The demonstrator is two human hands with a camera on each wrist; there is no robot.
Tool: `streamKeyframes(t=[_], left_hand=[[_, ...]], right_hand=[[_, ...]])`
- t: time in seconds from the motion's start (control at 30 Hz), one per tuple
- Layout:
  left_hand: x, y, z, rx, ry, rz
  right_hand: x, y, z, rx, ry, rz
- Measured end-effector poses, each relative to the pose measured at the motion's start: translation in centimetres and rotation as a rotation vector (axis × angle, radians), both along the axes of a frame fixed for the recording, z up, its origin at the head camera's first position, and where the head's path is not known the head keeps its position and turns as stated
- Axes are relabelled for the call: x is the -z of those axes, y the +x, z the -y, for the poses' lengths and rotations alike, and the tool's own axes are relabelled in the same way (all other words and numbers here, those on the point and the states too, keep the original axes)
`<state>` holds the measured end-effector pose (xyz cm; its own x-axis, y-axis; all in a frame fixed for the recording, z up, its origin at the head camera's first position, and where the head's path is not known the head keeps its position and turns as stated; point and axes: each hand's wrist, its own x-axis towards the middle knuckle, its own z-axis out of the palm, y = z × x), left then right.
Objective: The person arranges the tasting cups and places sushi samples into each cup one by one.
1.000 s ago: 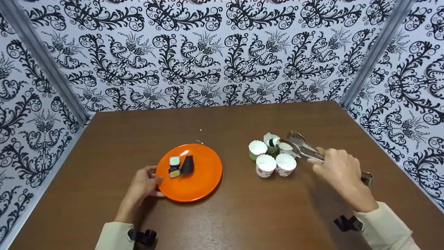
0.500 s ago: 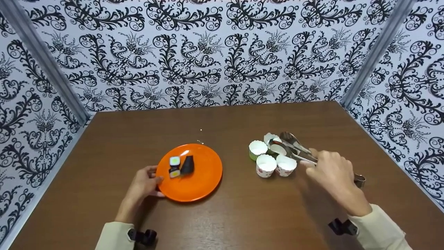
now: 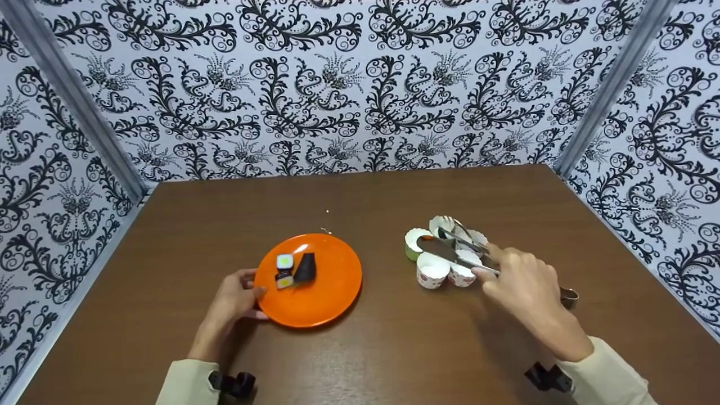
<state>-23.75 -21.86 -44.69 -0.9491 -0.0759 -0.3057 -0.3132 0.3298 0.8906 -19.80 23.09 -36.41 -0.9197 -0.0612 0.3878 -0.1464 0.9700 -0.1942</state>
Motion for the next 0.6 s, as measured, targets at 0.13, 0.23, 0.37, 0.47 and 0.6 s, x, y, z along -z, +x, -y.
streamKeyframes(t=[0.13, 0.23, 0.37, 0.47, 0.6], left_hand=[[0.0, 0.0, 0.1, -0.003, 0.009, -0.001], [0.0, 0.0, 0.1, -0.005, 0.004, 0.005], [0.0, 0.1, 0.1, -0.006, 0.003, 0.009], [0.0, 0.1, 0.1, -0.006, 0.004, 0.008], [0.0, 0.1, 0.0, -0.008, 0.000, 0.004]], right_hand=[[0.0, 0.1, 0.8, -0.009, 0.012, 0.010], [0.1, 0.2, 1.4, -0.021, 0.017, 0.005], [0.5, 0.2, 2.3, -0.041, 0.003, -0.013], [0.8, 0.2, 3.0, -0.056, -0.015, -0.006], [1.0, 0.2, 3.9, -0.070, -0.015, 0.017]])
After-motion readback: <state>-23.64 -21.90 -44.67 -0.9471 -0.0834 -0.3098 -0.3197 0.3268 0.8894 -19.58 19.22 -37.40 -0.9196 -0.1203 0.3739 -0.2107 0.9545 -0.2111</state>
